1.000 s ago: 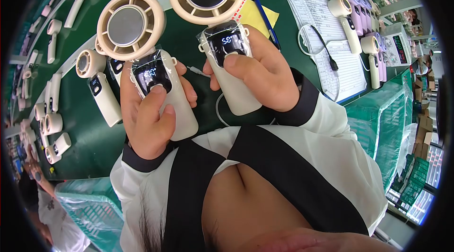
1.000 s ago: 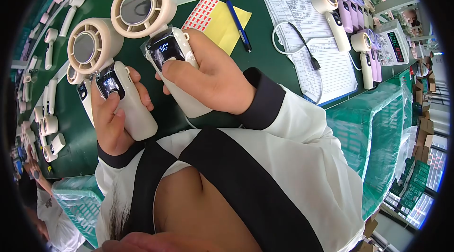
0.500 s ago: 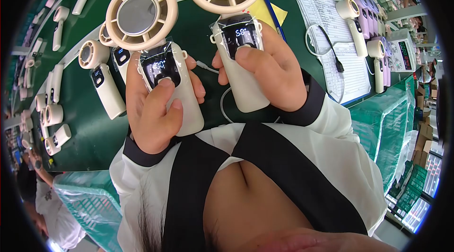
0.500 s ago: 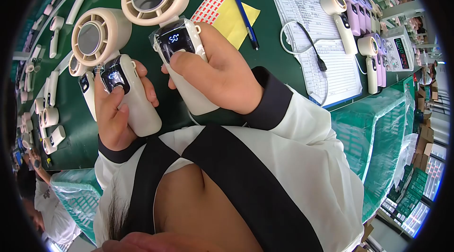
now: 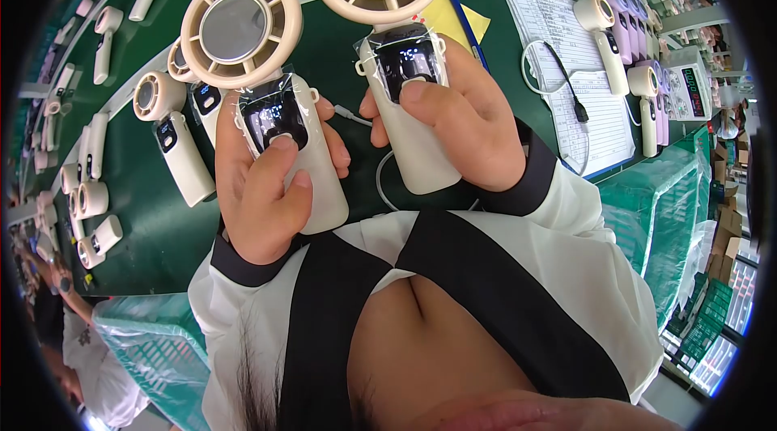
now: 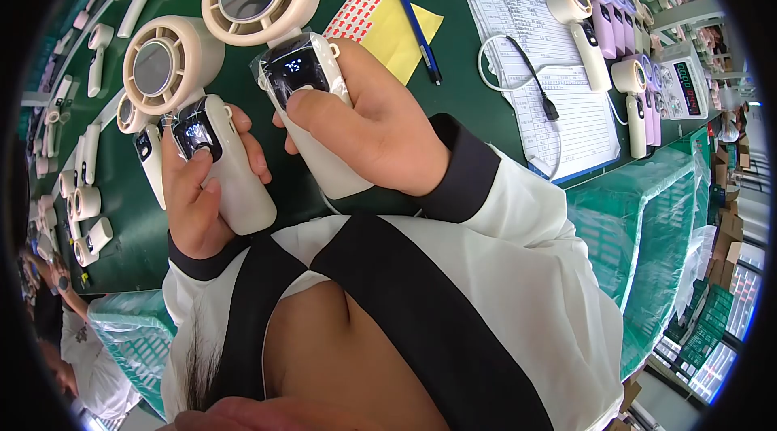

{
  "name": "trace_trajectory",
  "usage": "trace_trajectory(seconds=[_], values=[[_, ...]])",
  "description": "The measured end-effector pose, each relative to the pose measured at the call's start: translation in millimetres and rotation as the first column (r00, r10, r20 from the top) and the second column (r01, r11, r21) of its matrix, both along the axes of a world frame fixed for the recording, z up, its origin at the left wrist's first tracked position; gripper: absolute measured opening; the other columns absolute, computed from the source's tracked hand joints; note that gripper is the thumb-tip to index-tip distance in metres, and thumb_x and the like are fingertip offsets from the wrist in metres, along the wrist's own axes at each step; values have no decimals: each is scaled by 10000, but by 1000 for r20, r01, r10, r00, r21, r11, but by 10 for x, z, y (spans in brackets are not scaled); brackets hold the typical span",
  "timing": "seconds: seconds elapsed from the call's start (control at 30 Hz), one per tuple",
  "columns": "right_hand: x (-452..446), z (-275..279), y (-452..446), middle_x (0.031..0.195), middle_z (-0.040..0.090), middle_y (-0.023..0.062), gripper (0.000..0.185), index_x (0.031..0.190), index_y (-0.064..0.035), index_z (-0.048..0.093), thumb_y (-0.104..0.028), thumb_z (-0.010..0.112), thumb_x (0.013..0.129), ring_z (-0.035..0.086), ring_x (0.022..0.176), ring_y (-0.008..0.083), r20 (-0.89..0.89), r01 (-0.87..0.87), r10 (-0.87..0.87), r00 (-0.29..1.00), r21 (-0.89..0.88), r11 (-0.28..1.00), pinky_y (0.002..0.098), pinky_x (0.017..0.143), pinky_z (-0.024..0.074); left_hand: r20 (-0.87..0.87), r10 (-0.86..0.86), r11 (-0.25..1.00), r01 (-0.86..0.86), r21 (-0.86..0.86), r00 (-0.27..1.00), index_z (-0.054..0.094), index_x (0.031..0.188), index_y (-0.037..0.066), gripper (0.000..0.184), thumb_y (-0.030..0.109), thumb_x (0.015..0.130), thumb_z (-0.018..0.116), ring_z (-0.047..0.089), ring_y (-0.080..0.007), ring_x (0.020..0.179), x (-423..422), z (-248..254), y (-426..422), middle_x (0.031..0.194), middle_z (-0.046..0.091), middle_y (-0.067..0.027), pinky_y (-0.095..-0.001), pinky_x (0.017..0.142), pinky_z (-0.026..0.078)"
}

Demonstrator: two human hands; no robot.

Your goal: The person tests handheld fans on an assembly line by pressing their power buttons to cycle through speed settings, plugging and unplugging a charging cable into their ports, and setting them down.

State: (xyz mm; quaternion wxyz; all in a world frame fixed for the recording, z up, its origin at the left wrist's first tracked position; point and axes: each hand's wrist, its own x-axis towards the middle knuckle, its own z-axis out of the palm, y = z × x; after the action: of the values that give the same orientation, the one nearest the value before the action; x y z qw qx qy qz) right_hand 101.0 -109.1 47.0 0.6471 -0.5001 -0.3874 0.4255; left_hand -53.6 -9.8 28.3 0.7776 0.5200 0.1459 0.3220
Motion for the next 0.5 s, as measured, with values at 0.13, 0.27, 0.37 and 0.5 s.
trace_trajectory(seconds=[0.13, 0.27, 0.37, 0.5], values=[[12, -5, -9, 863, 573, 153, 266, 1044, 26, 448, -95, 417, 810, 565, 687, 202, 9, -42, 42, 999, 3, 999, 270, 639, 451, -3, 1, 1000, -1, -6, 1000, 218, 1317, 59, 714, -57, 617, 297, 548, -254, 686, -2, -5, -1, 1051, 511, -200, -310, 607, 459], [-7, -37, 5, 872, 573, 145, 257, 1048, 25, 446, -93, 423, 821, 564, 696, 194, 24, -21, 21, 999, -4, 1000, 265, 638, 451, 3, 8, 1000, -8, -16, 1000, 217, 1316, 57, 705, -54, 625, 301, 546, -254, 685, -8, -10, -1, 1047, 511, -203, -311, 607, 459], [-7, -46, 7, 879, 572, 141, 261, 1059, 21, 442, -96, 429, 826, 563, 700, 191, 20, -33, 33, 999, -9, 999, 265, 637, 451, 3, -10, 1000, 10, -3, 1000, 217, 1316, 57, 701, -53, 629, 302, 545, -254, 686, -13, -22, 15, 1044, 511, -202, -311, 607, 458], [0, -41, 14, 877, 572, 135, 261, 1061, 18, 445, -109, 440, 834, 562, 704, 185, 21, -32, 33, 999, -23, 999, 264, 636, 451, 11, -17, 1000, 16, 6, 1000, 222, 1310, 51, 690, -51, 633, 305, 544, -255, 683, 2, -19, 10, 1037, 510, -204, -310, 604, 457]])
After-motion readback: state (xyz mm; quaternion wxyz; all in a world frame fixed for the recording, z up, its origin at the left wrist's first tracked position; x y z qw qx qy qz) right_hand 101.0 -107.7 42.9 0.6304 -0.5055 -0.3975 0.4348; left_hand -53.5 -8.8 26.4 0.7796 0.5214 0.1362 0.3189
